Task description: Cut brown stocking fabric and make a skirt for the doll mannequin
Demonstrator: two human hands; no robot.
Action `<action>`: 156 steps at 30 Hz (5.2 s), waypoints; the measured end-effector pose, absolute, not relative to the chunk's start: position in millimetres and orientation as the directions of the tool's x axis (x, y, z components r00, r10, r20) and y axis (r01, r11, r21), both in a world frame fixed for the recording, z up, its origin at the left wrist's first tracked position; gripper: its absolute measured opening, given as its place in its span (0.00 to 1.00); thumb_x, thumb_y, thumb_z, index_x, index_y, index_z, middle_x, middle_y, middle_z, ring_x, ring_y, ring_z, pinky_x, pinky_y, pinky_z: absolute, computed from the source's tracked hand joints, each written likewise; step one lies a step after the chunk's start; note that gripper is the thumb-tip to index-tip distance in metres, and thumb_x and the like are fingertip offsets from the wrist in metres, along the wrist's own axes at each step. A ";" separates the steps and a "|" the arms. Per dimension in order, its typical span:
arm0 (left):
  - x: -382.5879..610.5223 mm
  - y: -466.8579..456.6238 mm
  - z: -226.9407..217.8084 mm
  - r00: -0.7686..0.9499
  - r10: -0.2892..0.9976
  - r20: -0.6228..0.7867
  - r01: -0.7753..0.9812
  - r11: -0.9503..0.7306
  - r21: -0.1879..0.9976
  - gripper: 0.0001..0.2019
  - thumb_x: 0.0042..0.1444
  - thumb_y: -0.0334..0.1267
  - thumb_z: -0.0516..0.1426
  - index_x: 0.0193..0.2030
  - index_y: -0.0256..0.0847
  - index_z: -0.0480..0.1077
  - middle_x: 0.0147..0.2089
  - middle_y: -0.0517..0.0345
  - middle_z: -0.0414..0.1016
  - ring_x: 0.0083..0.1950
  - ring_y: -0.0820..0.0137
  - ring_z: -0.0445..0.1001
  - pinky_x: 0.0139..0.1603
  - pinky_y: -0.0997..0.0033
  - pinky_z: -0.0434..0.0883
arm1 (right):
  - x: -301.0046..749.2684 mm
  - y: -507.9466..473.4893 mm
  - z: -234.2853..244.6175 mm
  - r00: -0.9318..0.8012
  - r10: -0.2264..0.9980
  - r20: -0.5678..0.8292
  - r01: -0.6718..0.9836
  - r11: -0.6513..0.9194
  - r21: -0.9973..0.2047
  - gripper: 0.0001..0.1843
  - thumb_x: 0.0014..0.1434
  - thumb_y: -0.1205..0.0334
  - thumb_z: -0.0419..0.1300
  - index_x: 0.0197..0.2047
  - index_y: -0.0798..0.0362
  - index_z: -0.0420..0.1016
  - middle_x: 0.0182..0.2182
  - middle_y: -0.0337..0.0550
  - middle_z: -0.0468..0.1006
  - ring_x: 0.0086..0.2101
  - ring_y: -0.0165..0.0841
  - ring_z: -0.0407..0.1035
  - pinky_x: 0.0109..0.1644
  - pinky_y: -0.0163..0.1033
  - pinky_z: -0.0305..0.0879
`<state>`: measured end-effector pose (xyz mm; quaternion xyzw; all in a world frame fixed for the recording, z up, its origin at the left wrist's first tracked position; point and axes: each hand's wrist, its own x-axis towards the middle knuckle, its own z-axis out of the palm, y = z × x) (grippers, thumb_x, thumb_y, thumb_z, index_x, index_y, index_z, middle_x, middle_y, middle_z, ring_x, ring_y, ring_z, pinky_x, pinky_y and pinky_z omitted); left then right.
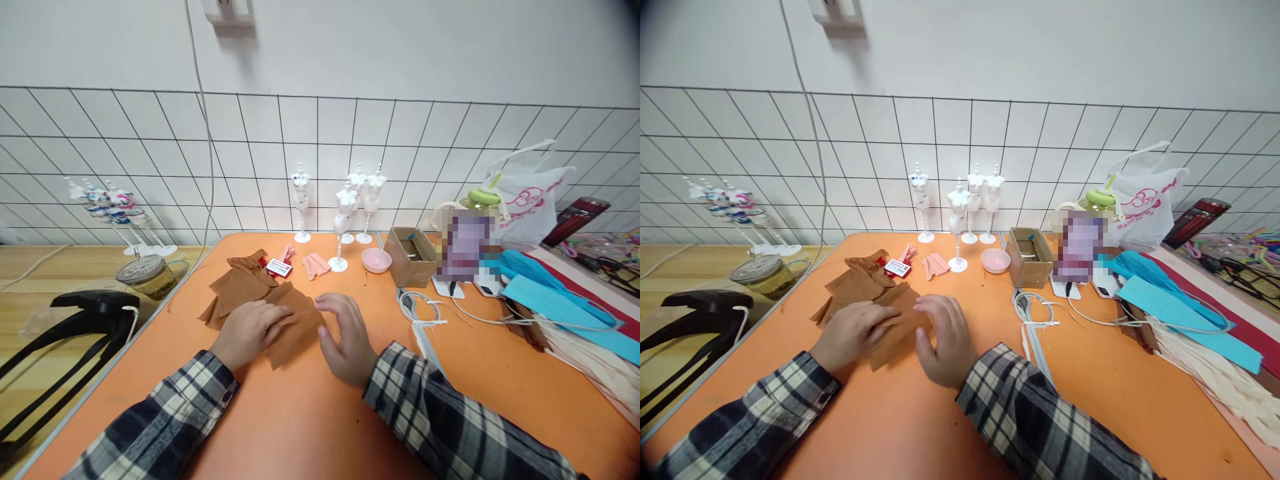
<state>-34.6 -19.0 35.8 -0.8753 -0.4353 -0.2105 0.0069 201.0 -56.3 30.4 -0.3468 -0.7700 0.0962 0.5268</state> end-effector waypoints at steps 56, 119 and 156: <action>52.1 -62.6 29.9 0.697 0.715 0.053 0.704 -0.696 0.140 0.13 0.65 0.37 0.49 0.35 0.42 0.73 0.34 0.55 0.75 0.39 0.64 0.71 0.41 0.60 0.66 | 278.7 -71.9 13.4 -0.583 0.801 0.137 0.773 0.598 -0.212 0.11 0.60 0.73 0.53 0.41 0.52 0.73 0.42 0.44 0.74 0.44 0.37 0.63 0.44 0.42 0.58; 65.7 -53.0 22.6 0.694 0.718 0.048 0.715 -0.696 0.073 0.11 0.64 0.33 0.51 0.36 0.43 0.74 0.33 0.57 0.74 0.36 0.65 0.72 0.37 0.64 0.67 | 273.1 -67.4 11.5 -0.484 0.870 0.090 0.842 0.492 -0.221 0.05 0.65 0.64 0.54 0.39 0.51 0.71 0.34 0.39 0.73 0.37 0.34 0.65 0.37 0.39 0.55; 69.4 -52.7 26.9 0.670 0.742 0.031 0.733 -0.668 0.127 0.12 0.66 0.35 0.48 0.41 0.42 0.73 0.36 0.55 0.75 0.39 0.64 0.72 0.40 0.64 0.68 | 273.1 -68.4 8.2 -0.483 0.870 0.100 0.856 0.493 -0.156 0.09 0.66 0.63 0.52 0.37 0.51 0.72 0.33 0.40 0.73 0.36 0.34 0.66 0.35 0.38 0.53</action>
